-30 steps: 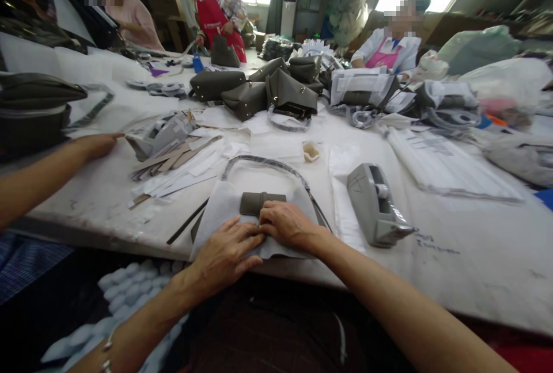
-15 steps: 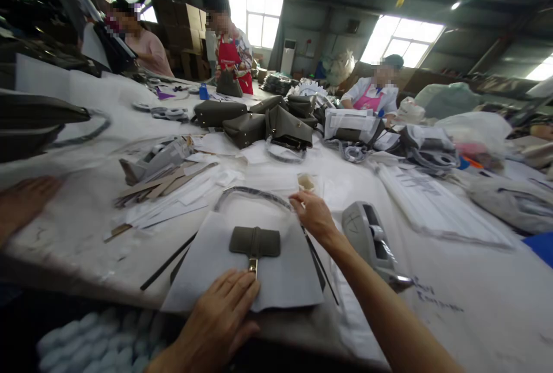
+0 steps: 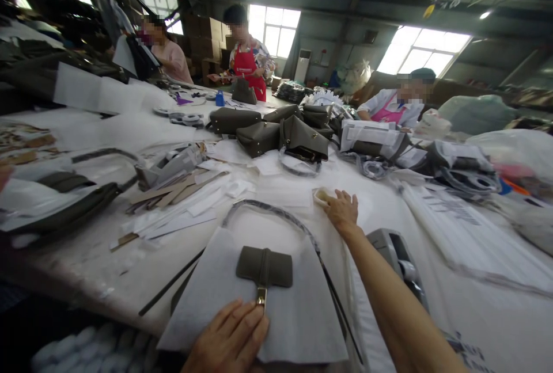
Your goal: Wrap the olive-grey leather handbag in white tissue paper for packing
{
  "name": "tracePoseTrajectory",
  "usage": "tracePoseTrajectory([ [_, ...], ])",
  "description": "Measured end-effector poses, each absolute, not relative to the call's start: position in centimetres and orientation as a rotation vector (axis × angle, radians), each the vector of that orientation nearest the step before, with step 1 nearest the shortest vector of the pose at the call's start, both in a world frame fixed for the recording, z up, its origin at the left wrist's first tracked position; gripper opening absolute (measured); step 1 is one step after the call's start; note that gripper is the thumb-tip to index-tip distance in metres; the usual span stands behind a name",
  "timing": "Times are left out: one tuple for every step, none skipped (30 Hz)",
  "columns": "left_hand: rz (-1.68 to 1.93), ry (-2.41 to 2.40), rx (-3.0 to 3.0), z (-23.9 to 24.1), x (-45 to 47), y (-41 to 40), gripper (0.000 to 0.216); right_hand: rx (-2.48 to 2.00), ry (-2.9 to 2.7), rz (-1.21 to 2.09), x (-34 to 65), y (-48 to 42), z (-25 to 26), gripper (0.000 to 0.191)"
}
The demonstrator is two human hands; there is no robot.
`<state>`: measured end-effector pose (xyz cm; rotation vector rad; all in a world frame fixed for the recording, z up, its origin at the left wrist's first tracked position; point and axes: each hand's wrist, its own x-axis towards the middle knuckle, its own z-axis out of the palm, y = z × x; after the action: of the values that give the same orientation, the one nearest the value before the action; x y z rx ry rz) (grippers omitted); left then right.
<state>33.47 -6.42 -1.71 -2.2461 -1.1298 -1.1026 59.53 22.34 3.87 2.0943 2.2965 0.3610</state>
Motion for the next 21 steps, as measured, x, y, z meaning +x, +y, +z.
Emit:
tracePoseTrajectory([
  [-1.110, -1.131, -2.248, -1.7, 33.4, -6.4, 0.038, 2.125, 2.297, 0.377, 59.5, 22.2, 4.3, 0.030],
  [-1.115, -1.132, -2.251, -1.7, 33.4, -6.5, 0.037, 2.153, 2.327, 0.389, 59.4, 22.1, 4.8, 0.030],
  [-1.112, -1.138, -2.254, -1.6, 33.4, -6.5, 0.035, 2.174, 2.392, 0.391, 59.0, 21.8, 5.3, 0.028],
  [-1.104, -1.142, -2.259, -1.6, 33.4, -6.5, 0.033, 2.184, 2.489, 0.372, 58.5, 21.5, 5.8, 0.024],
  [-1.093, -1.147, -2.264, -1.5, 33.4, -6.6, 0.031, 2.181, 2.608, 0.329, 57.7, 21.0, 6.3, 0.019],
  [-1.085, -1.150, -2.266, -1.5, 33.4, -6.6, 0.028, 2.160, 2.733, 0.264, 56.6, 20.4, 6.8, 0.015],
  [-1.086, -1.151, -2.261, -1.4, 33.5, -6.6, 0.026, 2.113, 2.849, 0.185, 55.3, 19.8, 7.3, 0.012],
  [-1.095, -1.150, -2.248, -1.3, 33.6, -6.6, 0.024, 2.053, 2.950, 0.103, 53.8, 19.1, 7.9, 0.012],
  [-1.108, -1.149, -2.230, -1.3, 33.7, -6.6, 0.023, 1.982, 3.036, 0.021, 52.2, 18.3, 8.3, 0.012],
  [-1.121, -1.150, -2.209, -1.3, 33.7, -6.5, 0.022, 1.904, 3.105, -0.063, 50.4, 17.4, 8.8, 0.013],
  [-1.138, -1.152, -2.184, -1.2, 33.8, -6.4, 0.021, 1.834, 3.155, -0.154, 48.6, 16.5, 9.2, 0.013],
  [-1.151, -1.151, -2.168, -1.2, 33.9, -6.3, 0.021, 1.771, 3.186, -0.263, 46.8, 15.6, 9.5, 0.013],
  [-1.160, -1.155, -2.156, -1.3, 34.0, -6.2, 0.020, 1.734, 3.198, -0.385, 45.0, 14.7, 9.7, 0.014],
  [-1.169, -1.158, -2.144, -1.3, 34.0, -6.1, 0.020, 1.716, 3.190, -0.531, 43.3, 13.7, 9.8, 0.015],
  [-1.175, -1.153, -2.134, -1.3, 34.1, -6.1, 0.020, 1.705, 3.168, -0.698, 41.7, 12.7, 9.9, 0.016],
  [-1.181, -1.152, -2.124, -1.4, 34.2, -6.0, 0.019, 1.686, 3.131, -0.876, 40.4, 11.6, 9.9, 0.016],
  [-1.184, -1.155, -2.115, -1.6, 34.3, -5.9, 0.018, 1.637, 3.087, -1.052, 39.4, 10.4, 9.9, 0.014],
  [-1.190, -1.162, -2.102, -1.8, 34.4, -5.8, 0.017, 1.562, 3.040, -1.201, 38.6, 9.2, 10.0, 0.012],
  [-1.204, -1.171, -2.083, -2.0, 34.5, -5.8, 0.017, 1.472, 2.997, -1.304, 38.1, 8.0, 10.0, 0.010],
  [-1.220, -1.185, -2.066, -2.4, 34.7, -5.7, 0.017, 1.377, 2.955, -1.361, 38.0, 6.9, 10.1, 0.007],
  [-1.233, -1.201, -2.049, -2.9, 34.9, -5.6, 0.018, 1.283, 2.912, -1.379, 38.1, 6.0, 10.3, 0.005],
])
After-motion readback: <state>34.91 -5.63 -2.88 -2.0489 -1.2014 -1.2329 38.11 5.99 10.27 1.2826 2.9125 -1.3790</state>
